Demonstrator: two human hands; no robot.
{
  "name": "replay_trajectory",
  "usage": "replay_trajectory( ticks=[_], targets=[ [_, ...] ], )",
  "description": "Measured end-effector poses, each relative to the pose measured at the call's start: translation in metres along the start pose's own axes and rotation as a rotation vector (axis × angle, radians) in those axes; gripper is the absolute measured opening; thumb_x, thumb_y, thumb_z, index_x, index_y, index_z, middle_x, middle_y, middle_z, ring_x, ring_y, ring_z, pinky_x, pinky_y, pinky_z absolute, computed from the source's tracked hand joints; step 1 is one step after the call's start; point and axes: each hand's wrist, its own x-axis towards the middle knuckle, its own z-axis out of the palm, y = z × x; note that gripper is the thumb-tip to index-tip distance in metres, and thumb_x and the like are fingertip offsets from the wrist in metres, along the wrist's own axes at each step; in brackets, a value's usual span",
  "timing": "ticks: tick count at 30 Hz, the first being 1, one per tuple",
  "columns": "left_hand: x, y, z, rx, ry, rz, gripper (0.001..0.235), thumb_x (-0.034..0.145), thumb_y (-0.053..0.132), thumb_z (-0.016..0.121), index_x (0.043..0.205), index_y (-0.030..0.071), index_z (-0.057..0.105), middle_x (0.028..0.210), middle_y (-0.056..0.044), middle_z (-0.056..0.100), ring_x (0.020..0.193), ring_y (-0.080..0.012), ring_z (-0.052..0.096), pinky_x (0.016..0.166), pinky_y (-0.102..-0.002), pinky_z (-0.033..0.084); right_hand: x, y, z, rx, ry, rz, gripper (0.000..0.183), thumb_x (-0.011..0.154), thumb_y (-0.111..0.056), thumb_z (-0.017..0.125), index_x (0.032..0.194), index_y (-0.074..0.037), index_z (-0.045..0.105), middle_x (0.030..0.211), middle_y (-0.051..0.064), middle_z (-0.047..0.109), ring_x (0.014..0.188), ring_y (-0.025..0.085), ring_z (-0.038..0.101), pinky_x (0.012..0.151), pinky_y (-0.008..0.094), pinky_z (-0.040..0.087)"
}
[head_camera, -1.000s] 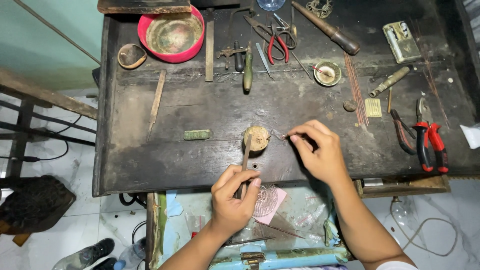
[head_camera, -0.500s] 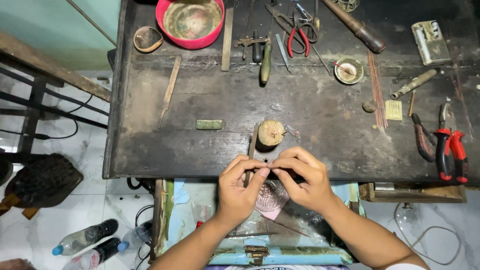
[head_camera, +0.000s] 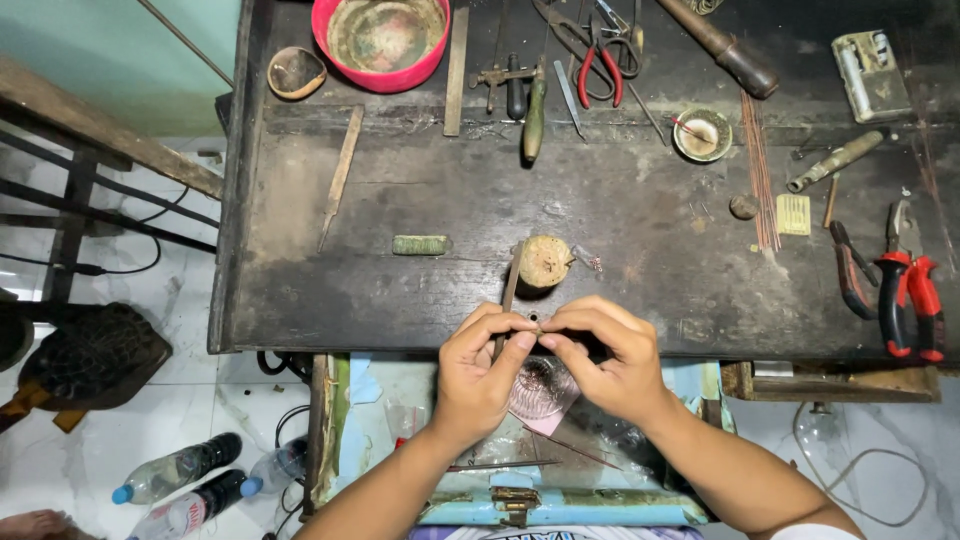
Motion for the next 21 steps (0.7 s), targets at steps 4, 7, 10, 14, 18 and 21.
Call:
replay_trajectory(
  ticks=[4,7,10,14,18,21],
  targets=[
    [-0.001,-0.002,0.0,-0.01,-0.002,-0.011,0.01,0.099,0.01,0.066,0.103,0.002,0.071,0.095,-0.01,0.066,0.092,-0.0183,0.062,0.083,-0.028,0.05,-0.001,0.0,0.0,0.003,-0.003,0.007,0.006,0.091,-0.005,0.073,0.094,-0.001,0.071,0.089,0.012,0.071,0.078,0.021,0.069,0.074,0.029,0.056],
    [0.0,0.001,0.001,0.004,0.01,-0.01,0.011,0.099,0.011,0.067,0.102,0.002,0.072,0.095,-0.01,0.067,0.091,-0.0178,0.063,0.082,-0.027,0.05,-0.001,0.001,0.001,0.007,0.001,0.014,0.006,0.091,-0.004,0.072,0.095,-0.001,0.071,0.09,0.012,0.072,0.08,0.021,0.07,0.074,0.029,0.057],
    [0.001,0.003,0.002,0.039,0.03,-0.023,0.012,0.098,0.004,0.066,0.107,0.001,0.073,0.1,-0.012,0.07,0.096,-0.0193,0.066,0.089,-0.028,0.054,0.001,0.002,0.0,-0.013,0.006,0.027,0.005,0.092,-0.006,0.071,0.094,-0.001,0.071,0.088,0.012,0.07,0.078,0.021,0.068,0.073,0.029,0.054],
    [-0.002,0.003,0.002,0.017,0.061,-0.149,0.032,0.103,0.013,0.056,0.132,0.001,0.063,0.095,-0.006,0.064,0.075,-0.0088,0.051,0.065,-0.022,0.043,0.007,0.001,-0.001,-0.106,0.074,0.037,0.005,0.093,-0.005,0.072,0.096,-0.001,0.073,0.093,0.011,0.072,0.083,0.02,0.07,0.077,0.028,0.056],
    [-0.004,0.001,0.004,-0.141,0.074,-0.229,0.042,0.108,0.022,0.045,0.146,0.003,0.046,0.086,-0.01,0.065,0.047,-0.0038,0.035,0.045,-0.02,0.029,0.014,0.005,0.001,-0.19,0.113,0.06,0.005,0.094,-0.005,0.072,0.097,-0.003,0.075,0.094,0.011,0.072,0.085,0.022,0.069,0.081,0.031,0.055],
    [-0.004,0.007,0.004,-0.093,0.026,-0.191,0.034,0.108,0.015,0.046,0.139,0.001,0.05,0.085,-0.011,0.066,0.049,-0.0056,0.038,0.046,-0.021,0.031,0.018,0.004,-0.001,-0.197,0.106,0.067,0.006,0.095,-0.007,0.071,0.098,-0.004,0.075,0.094,0.01,0.071,0.084,0.021,0.07,0.077,0.03,0.055]
  ],
)
